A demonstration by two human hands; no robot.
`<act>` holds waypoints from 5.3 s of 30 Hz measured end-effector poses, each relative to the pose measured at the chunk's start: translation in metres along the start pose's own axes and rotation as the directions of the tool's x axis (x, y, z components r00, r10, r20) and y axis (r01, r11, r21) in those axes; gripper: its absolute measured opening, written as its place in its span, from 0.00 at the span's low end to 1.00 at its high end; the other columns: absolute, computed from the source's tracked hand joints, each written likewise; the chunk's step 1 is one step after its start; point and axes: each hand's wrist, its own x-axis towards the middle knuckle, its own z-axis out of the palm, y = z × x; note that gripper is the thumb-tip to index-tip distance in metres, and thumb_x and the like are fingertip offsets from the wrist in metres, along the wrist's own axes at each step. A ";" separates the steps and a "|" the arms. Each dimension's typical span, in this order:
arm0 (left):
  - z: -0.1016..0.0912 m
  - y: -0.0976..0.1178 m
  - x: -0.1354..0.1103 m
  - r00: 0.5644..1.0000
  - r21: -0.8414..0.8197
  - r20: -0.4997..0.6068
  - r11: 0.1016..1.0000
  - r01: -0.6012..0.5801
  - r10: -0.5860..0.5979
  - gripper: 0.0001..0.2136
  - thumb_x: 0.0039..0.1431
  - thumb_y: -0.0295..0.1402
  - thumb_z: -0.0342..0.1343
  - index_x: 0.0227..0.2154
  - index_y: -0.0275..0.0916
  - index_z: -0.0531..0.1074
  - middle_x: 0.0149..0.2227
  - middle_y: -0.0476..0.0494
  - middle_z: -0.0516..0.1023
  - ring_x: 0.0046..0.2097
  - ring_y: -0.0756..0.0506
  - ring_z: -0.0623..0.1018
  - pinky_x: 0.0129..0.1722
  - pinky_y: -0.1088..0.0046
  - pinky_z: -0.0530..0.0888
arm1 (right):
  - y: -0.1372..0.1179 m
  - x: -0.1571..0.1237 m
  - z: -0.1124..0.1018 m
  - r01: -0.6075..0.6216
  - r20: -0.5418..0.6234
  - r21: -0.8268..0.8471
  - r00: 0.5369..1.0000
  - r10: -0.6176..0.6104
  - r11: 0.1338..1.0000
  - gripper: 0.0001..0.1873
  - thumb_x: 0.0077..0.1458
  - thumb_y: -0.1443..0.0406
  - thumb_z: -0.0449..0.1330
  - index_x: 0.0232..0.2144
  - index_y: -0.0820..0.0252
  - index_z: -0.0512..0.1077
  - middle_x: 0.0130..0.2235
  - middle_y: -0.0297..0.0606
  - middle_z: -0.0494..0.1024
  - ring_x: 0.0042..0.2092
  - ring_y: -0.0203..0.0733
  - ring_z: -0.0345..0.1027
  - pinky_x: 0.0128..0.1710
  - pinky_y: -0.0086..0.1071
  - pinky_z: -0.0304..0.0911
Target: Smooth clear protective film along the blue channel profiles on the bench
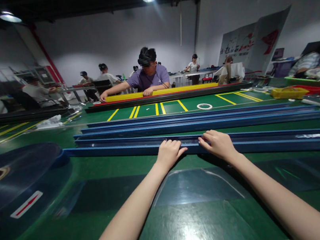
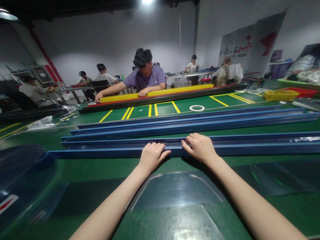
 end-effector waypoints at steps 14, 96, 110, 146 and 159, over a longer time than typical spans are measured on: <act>0.000 0.000 0.000 1.000 0.001 0.000 1.000 0.004 -0.004 0.16 0.58 0.45 0.44 0.27 0.38 0.67 0.28 0.46 0.75 0.32 0.47 0.71 0.32 0.70 0.60 | -0.005 0.002 -0.006 0.008 0.281 0.050 0.960 -0.021 0.999 0.25 0.59 0.56 0.38 0.29 0.57 0.72 0.34 0.37 0.75 0.34 0.36 0.68 0.27 0.27 0.49; -0.001 -0.002 -0.002 0.999 -0.013 -0.034 1.000 -0.021 0.020 0.16 0.60 0.44 0.41 0.31 0.38 0.68 0.29 0.45 0.74 0.33 0.47 0.71 0.32 0.70 0.59 | 0.018 0.008 0.006 0.066 0.176 0.020 0.982 -0.069 0.998 0.20 0.58 0.62 0.41 0.30 0.61 0.71 0.32 0.41 0.76 0.35 0.39 0.65 0.39 0.33 0.47; -0.005 -0.002 -0.001 0.999 -0.026 -0.018 0.998 -0.051 0.050 0.17 0.61 0.43 0.40 0.33 0.37 0.69 0.30 0.44 0.74 0.34 0.47 0.70 0.33 0.70 0.58 | 0.068 -0.009 0.002 -0.084 0.178 0.036 0.981 0.077 0.996 0.24 0.57 0.62 0.41 0.21 0.60 0.72 0.27 0.40 0.77 0.33 0.38 0.67 0.41 0.32 0.50; 0.002 -0.002 0.000 1.000 -0.031 0.011 0.999 -0.009 0.010 0.20 0.60 0.45 0.40 0.24 0.37 0.68 0.23 0.44 0.73 0.27 0.47 0.72 0.27 0.72 0.59 | 0.010 0.004 0.006 0.071 0.145 0.062 0.986 -0.079 0.996 0.21 0.59 0.59 0.39 0.39 0.61 0.69 0.39 0.42 0.73 0.41 0.41 0.61 0.38 0.32 0.51; 0.000 -0.001 0.000 0.999 0.030 0.005 0.999 -0.032 0.032 0.19 0.61 0.44 0.39 0.25 0.37 0.68 0.25 0.45 0.74 0.29 0.47 0.71 0.27 0.71 0.58 | 0.009 0.005 0.005 0.048 0.160 0.058 0.986 -0.057 0.997 0.21 0.59 0.59 0.40 0.39 0.61 0.69 0.39 0.42 0.73 0.41 0.41 0.62 0.39 0.32 0.50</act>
